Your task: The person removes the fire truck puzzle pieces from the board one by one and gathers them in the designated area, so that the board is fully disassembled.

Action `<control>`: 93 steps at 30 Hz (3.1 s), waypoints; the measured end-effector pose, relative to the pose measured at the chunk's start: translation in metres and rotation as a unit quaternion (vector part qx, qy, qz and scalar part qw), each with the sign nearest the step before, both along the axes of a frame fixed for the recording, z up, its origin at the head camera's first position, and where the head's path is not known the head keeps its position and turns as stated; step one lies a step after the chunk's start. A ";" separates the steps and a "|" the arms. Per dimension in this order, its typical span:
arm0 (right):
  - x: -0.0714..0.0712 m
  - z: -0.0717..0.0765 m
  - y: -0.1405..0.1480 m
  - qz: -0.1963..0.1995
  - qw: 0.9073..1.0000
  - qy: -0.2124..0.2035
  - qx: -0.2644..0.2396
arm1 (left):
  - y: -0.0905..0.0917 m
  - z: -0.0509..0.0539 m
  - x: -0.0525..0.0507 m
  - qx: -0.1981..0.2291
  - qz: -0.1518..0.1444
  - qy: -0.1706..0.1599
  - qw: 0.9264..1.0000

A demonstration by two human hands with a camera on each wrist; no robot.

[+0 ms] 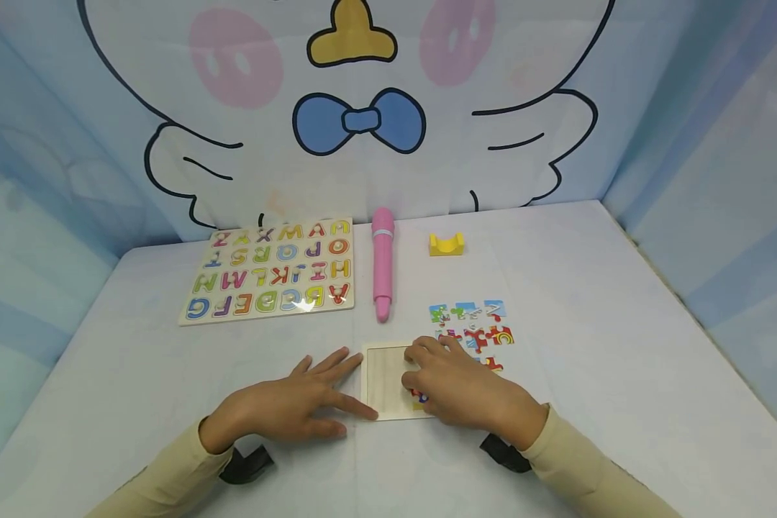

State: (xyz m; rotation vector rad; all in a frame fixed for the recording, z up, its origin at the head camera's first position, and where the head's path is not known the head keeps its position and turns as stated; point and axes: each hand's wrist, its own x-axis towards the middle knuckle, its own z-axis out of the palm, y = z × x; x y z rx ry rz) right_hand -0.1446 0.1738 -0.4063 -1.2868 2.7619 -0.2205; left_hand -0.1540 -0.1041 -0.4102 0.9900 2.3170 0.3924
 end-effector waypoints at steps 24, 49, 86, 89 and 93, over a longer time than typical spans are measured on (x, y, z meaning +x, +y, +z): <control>0.003 0.008 -0.007 -0.011 0.998 -0.057 -0.029 | -0.002 -0.001 0.001 0.005 0.004 0.000 1.000; -0.026 0.015 0.117 -0.160 0.976 -0.141 -0.054 | 0.000 0.001 0.002 0.000 0.004 0.002 1.000; -0.032 -0.005 0.100 -0.170 0.982 -0.085 0.002 | 0.000 0.002 0.003 0.007 0.014 -0.005 1.000; -0.031 -0.006 0.100 -0.170 0.982 -0.081 0.002 | 0.000 0.002 0.003 0.003 0.013 -0.001 1.000; -0.030 -0.005 0.098 -0.165 0.984 -0.073 0.003 | 0.000 0.003 0.003 0.000 0.013 -0.001 1.000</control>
